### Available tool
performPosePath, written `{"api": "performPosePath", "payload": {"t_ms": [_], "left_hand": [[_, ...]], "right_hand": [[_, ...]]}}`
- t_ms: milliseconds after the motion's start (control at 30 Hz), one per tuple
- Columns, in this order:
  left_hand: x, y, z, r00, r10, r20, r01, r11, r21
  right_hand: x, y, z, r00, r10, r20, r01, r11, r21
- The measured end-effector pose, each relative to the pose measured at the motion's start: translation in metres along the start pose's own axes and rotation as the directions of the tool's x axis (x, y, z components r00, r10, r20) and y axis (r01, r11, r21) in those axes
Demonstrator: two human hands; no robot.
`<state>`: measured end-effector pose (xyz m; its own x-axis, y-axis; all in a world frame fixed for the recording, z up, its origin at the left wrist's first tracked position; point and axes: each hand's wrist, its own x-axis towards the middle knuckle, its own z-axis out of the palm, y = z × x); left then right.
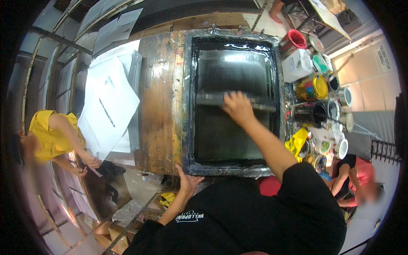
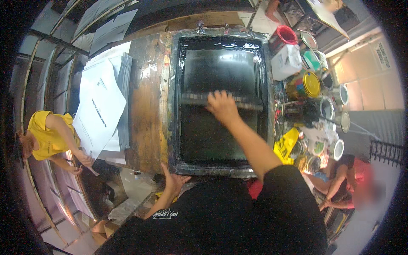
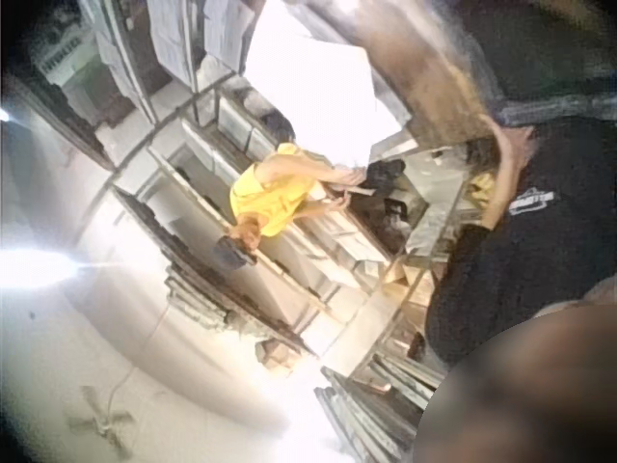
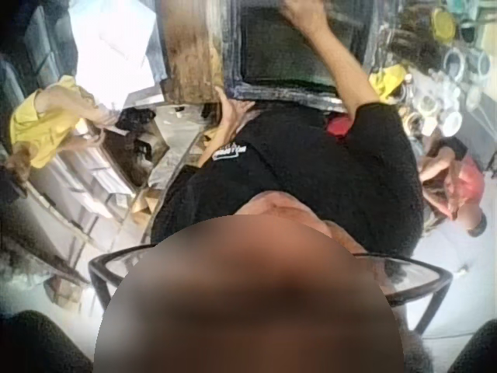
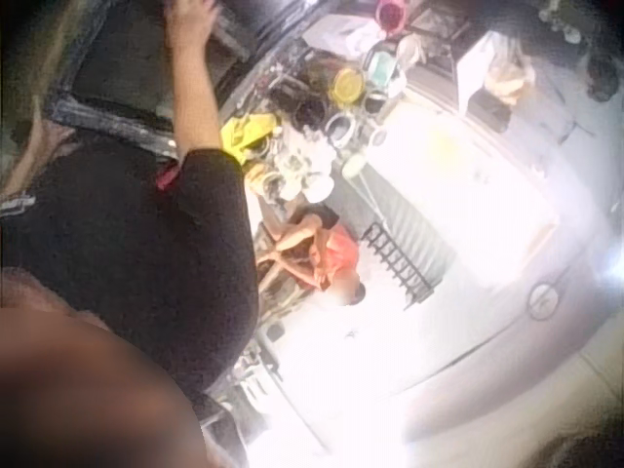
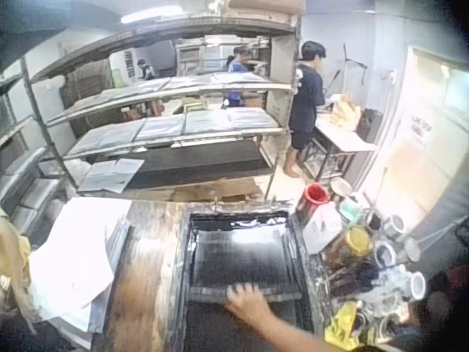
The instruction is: The person performs screen printing on white paper sheets using a squeegee to pull ink across a screen frame. They repeatedly place a sheet under the screen, pull the squeegee, lift the screen, and remove the printed sheet, stacking the finished prints to the left.
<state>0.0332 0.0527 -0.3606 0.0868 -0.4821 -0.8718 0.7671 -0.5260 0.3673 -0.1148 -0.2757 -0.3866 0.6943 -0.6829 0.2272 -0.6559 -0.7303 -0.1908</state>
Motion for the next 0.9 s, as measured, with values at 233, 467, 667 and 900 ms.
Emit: {"api": "performPosePath", "payload": {"t_ms": [233,467,667,900], "left_hand": [[-0.021,-0.004,0.006,0.997,0.050,-0.051,-0.052,0.998,-0.046],[-0.038,-0.006,0.001,0.973,0.217,-0.077,-0.213,0.975,0.056],[-0.059,0.002,-0.007,0.937,0.305,0.169,-0.316,0.948,0.040],[-0.100,0.047,0.002,0.681,0.469,0.562,-0.448,0.874,-0.187]], "right_hand": [[0.209,0.126,-0.021,0.946,-0.021,0.323,0.010,0.999,0.036],[0.164,0.116,0.011,0.997,-0.074,-0.032,0.070,0.992,-0.101],[-0.024,-0.023,-0.065,0.998,-0.028,0.052,0.030,0.998,-0.048],[-0.113,-0.135,-0.240,0.987,-0.076,0.139,0.072,0.997,0.034]]}}
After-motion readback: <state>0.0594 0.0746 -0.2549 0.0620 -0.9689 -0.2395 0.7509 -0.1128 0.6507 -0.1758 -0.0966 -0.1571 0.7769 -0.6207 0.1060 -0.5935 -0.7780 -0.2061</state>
